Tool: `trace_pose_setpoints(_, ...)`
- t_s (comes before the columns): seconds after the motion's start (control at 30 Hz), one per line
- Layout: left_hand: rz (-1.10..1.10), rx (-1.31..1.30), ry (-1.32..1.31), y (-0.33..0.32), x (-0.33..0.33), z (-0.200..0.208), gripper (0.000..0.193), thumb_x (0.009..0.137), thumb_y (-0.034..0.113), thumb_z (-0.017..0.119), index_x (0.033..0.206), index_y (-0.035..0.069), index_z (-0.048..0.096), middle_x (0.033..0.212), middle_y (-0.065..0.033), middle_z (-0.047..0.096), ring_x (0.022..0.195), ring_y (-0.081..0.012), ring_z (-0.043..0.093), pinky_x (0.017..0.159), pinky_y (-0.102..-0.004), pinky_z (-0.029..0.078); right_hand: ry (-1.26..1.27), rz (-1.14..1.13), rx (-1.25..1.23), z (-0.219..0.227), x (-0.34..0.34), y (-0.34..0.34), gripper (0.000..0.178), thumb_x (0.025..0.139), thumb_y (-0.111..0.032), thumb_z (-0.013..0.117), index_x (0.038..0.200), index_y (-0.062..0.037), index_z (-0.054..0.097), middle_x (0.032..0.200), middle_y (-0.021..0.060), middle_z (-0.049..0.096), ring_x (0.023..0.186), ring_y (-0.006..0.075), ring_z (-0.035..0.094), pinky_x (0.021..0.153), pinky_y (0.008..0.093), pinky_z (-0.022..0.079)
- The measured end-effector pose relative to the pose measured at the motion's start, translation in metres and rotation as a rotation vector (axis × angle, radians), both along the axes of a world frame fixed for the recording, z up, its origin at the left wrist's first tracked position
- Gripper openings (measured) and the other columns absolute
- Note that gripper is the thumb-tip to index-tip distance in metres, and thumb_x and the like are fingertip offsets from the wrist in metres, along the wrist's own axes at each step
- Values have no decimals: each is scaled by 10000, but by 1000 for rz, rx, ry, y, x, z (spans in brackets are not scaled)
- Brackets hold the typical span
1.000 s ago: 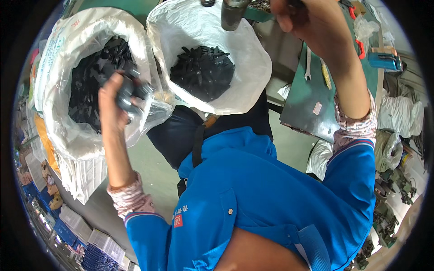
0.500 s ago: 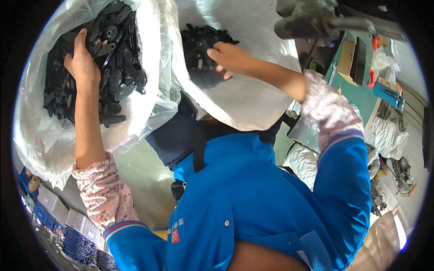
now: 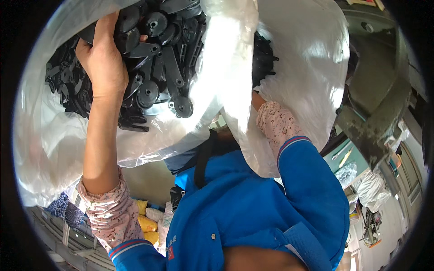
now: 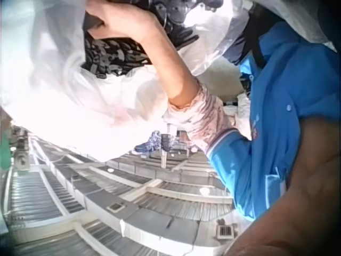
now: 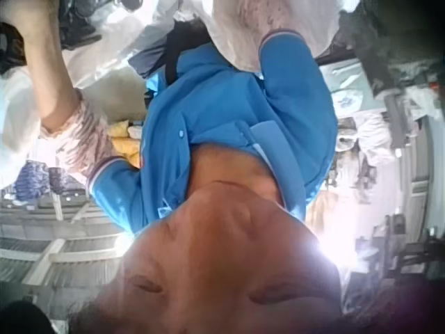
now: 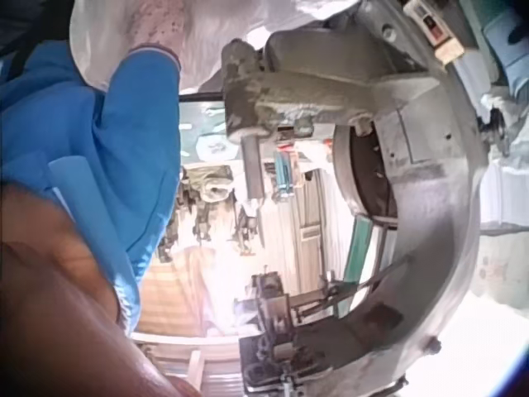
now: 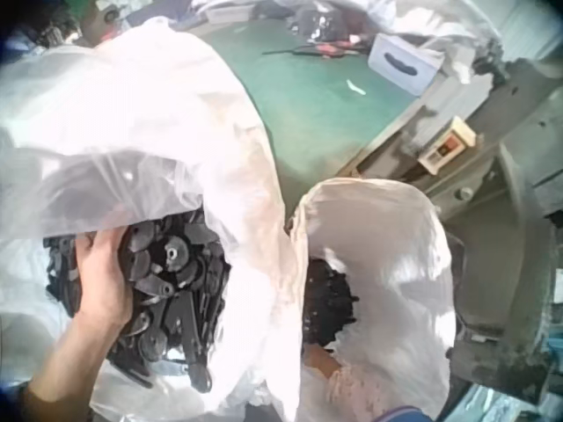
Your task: The person repeatedly picks black plastic parts from a white sack, attaches a small metal component to each part by hand, and places the assembled units into a second sack. The process continues in a repetitive cycle throughout the clip.
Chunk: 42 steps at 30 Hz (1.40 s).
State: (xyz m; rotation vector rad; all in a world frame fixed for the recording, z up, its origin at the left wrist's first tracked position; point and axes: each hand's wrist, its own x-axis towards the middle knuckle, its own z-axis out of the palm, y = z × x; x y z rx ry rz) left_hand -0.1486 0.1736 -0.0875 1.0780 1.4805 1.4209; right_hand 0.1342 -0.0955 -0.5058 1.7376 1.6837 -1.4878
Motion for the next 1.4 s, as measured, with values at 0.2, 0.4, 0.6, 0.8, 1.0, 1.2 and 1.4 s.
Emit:
trace_pose_setpoints(0.2,-50,129,411,2,-14,-18,277,899,146,600,1073,-70,612,1124,-119,595,1017,-191,575,938,-309,429,-92,-150,-8,50,-7,34,361,776,-175,589,1081,19,604,1060,233,638,1012,389,610,855,468,502)
trace_pose_setpoints(0.4,-64,76,260,2,12,-13,321,863,173,650,1049,-86,613,1094,-108,613,1010,-171,553,904,-271,409,-199,-260,94,111,18,50,293,781,-166,610,1016,9,622,1032,218,650,999,390,612,840,468,506)
trace_pose_setpoints(0.6,-123,-7,215,3,38,15,304,804,232,665,834,-70,640,774,-18,648,697,-88,554,684,-249,452,-239,-187,326,161,37,101,199,755,-129,616,895,7,653,933,251,650,903,392,636,783,439,514)
trace_pose_setpoints(0.8,-172,-186,-133,17,31,22,377,791,268,696,992,-44,625,902,-72,648,737,-139,601,609,-293,478,-13,-313,692,268,50,136,146,787,-62,596,915,1,567,781,161,642,755,277,662,667,360,512)
trace_pose_setpoints(1.0,-275,-307,-661,-13,20,60,331,874,233,615,1062,-27,537,919,-121,631,710,-207,629,524,-268,514,295,-468,828,410,35,105,154,865,42,492,1014,4,480,792,101,600,748,164,611,697,299,490)
trace_pose_setpoints(1.2,-788,-526,-985,-119,64,73,332,933,278,531,1085,-16,522,919,-127,637,685,-162,640,514,-213,549,478,27,1441,513,12,53,431,803,40,590,1216,-59,513,1168,197,530,939,292,594,742,353,509)
trace_pose_setpoints(1.4,-902,-664,-1201,-168,120,85,345,927,307,563,1067,-9,568,961,-145,648,735,-201,661,459,-223,554,391,269,1624,542,38,26,518,753,69,647,1243,-74,560,1095,128,607,920,298,622,721,330,528)
